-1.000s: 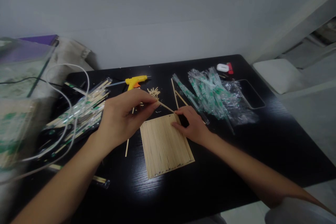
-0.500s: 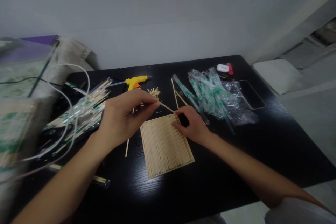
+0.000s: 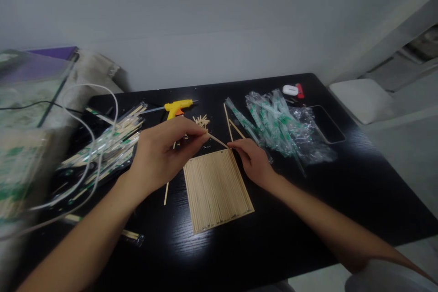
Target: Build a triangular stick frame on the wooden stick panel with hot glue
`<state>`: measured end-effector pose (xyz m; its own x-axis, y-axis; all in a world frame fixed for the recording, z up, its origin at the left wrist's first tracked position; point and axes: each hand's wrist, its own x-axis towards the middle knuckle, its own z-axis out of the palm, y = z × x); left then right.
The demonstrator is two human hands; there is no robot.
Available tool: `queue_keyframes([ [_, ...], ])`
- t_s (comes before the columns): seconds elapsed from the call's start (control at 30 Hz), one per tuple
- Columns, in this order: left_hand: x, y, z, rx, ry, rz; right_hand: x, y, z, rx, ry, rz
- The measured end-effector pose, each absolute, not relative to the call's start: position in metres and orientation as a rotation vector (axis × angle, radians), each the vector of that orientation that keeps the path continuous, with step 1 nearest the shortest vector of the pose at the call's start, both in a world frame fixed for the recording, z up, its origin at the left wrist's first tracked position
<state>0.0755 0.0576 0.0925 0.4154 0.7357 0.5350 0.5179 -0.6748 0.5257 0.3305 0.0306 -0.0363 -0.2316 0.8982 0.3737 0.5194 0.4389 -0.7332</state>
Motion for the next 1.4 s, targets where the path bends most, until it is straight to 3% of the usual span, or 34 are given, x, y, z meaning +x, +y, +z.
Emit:
queue_keyframes([
  [1.4, 0.0746, 0.0571, 0.0901, 2.422, 1.039, 1.136, 0.3262, 0.0315, -0.0337, -1.342, -1.394, 0.958],
])
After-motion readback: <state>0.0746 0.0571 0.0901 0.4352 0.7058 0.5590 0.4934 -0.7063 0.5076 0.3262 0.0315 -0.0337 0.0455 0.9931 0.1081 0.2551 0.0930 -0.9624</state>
